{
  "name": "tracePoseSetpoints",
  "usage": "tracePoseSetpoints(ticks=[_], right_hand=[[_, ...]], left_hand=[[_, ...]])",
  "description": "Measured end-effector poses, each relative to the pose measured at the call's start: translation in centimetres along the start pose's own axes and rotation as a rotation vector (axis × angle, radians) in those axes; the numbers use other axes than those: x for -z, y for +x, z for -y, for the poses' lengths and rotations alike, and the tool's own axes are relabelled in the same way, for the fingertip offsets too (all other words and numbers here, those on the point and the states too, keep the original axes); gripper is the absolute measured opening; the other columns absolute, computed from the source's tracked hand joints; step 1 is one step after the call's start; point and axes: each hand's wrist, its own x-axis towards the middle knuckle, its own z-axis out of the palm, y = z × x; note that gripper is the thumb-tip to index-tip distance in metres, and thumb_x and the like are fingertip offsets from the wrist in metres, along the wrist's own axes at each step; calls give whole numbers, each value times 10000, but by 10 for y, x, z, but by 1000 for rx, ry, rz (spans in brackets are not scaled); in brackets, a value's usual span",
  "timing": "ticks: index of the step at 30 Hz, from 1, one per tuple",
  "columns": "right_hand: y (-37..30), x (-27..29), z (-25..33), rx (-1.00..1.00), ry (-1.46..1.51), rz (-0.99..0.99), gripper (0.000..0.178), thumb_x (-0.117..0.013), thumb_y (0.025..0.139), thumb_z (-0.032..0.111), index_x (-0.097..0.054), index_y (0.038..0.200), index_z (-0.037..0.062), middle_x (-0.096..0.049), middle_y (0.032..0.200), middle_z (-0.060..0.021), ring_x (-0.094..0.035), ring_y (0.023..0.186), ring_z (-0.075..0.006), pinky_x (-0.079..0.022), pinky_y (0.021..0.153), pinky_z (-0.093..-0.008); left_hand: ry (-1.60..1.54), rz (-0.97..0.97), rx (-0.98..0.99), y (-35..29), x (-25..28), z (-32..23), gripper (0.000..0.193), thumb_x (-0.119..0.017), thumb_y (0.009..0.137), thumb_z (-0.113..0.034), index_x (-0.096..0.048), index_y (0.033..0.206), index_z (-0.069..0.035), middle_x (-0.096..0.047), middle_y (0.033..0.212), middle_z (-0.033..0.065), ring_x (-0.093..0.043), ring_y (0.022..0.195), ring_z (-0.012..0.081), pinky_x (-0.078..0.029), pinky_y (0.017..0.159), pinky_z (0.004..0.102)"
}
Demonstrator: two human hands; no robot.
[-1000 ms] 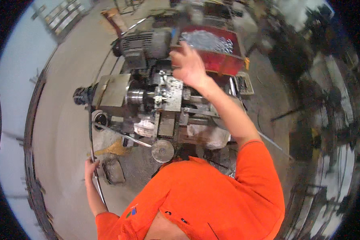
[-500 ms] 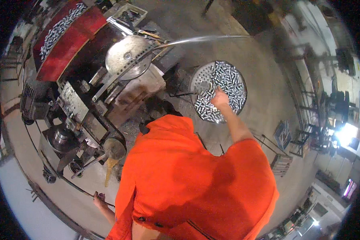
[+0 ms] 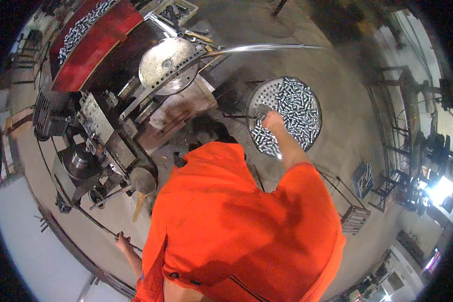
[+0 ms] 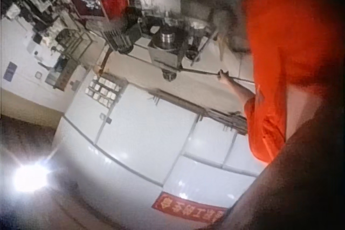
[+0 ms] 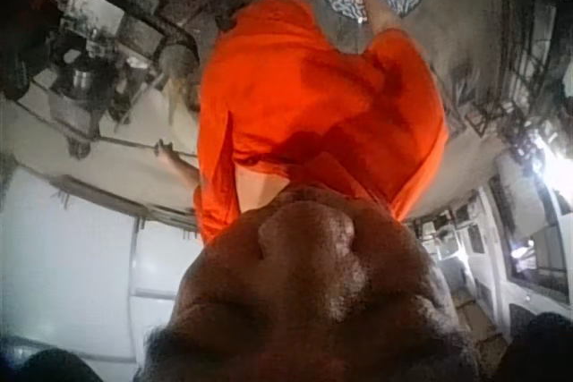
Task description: The person operates a metal forming machine, repeatedly inserting metal rods into the machine and using a long metal rod to push them through. The person removes the formed metal pieces and places them into a perforated metal basket.
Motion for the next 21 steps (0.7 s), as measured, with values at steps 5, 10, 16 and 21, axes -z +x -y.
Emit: tracePoseSetpoints(ticks=[5,10,16,21], right_hand=[[15,9,0,161,-191,83,322,-558,681,234,-635,876,-9,-602,951,-196,-575,951,-315,-476,826,-354],[26,17,4,217,-252,203,346,-519,718,249,-630,915,-13,-599,1001,-213,-571,984,-310,-473,833,-365],[4,41,23,147,-274,220,343,-530,711,257,-631,930,13,-610,994,-186,-587,953,-309,-474,832,-377],[22,35,1,167,-175,103,314,-525,697,272,-641,838,17,-629,927,-171,-600,911,-300,-484,796,-376]], left_hand=[[-47,-77,-92,-1,-4,19,202,-625,763,-126,-544,897,1,-469,666,36,-440,453,131,-436,411,261],[71,-89,-58,1,-4,10,290,-618,766,-109,-538,1008,29,-551,809,90,-463,502,128,-422,435,259],[28,-105,-108,-3,-5,16,202,-626,755,-99,-531,907,-4,-491,707,45,-448,465,140,-405,393,254],[43,-127,-82,3,-5,12,180,-616,747,-83,-536,885,0,-503,721,50,-459,486,143,-411,403,263]])
